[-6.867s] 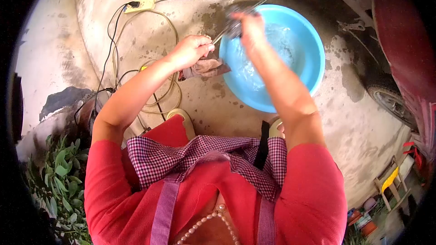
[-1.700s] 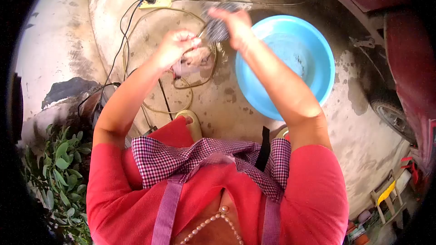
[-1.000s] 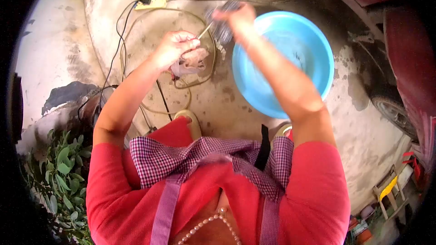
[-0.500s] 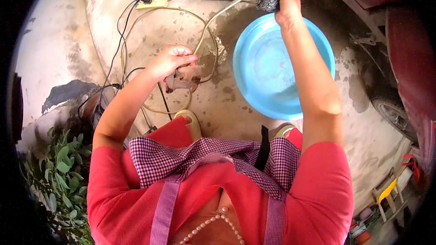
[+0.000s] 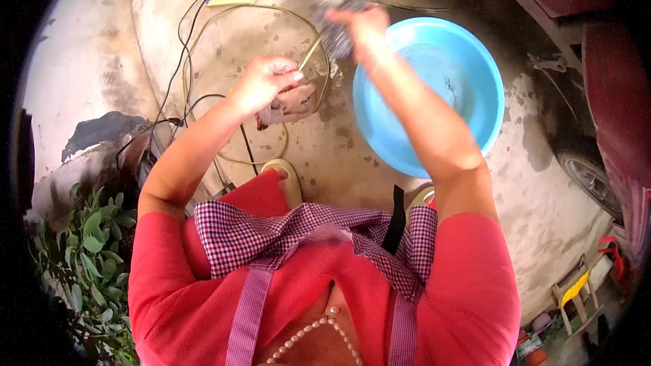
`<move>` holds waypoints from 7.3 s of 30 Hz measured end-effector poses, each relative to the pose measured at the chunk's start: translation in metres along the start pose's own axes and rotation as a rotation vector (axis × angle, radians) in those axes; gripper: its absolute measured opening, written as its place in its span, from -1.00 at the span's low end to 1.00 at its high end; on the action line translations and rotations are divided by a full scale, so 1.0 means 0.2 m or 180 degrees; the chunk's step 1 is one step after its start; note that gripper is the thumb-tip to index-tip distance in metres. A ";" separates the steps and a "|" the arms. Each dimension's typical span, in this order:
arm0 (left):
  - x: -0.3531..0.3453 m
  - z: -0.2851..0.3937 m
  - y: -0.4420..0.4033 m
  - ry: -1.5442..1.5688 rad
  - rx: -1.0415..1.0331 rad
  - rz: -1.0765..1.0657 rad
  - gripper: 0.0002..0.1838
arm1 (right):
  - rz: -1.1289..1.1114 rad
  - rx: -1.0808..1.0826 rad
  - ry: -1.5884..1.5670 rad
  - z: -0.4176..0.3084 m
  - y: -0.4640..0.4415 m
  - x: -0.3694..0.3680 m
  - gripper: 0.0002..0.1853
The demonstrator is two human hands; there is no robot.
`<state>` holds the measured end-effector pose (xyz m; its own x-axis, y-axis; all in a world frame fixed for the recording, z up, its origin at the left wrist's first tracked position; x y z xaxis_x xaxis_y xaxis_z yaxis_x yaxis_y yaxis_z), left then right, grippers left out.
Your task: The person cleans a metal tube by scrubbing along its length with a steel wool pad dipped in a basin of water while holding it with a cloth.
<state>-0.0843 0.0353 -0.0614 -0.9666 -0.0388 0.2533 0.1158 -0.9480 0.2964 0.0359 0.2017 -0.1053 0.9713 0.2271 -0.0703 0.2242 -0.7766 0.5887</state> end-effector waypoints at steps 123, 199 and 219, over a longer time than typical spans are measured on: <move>-0.03 0.11 -0.19 0.0864 0.0077 -0.0378 -0.84 | -0.1588 -0.0518 -0.0607 -0.03 0.19 -0.22 -0.66; 0.03 0.02 0.09 0.1286 0.0190 0.0184 -0.85 | -0.1059 -0.0018 -0.0101 -0.29 -0.01 -0.02 -0.66; -0.05 -0.02 0.05 0.0982 0.0252 0.0079 -0.87 | -0.0439 -0.0147 0.0287 0.02 0.07 -0.05 -0.59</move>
<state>-0.0751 0.0257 -0.0641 -0.9856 -0.1671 -0.0262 0.1460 -0.9186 0.3673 0.0287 0.1860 -0.1007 0.9201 0.3830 -0.0816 0.3489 -0.7071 0.6151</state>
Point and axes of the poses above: each hand's wrist, its own y-axis away from the middle knuckle, its own x-axis out of the back of the hand, z = x × y, the point moved 10 cm from there along -y, towards the middle knuckle, and after that the axes turned 11 degrees about -x, right-handed, at the moved point
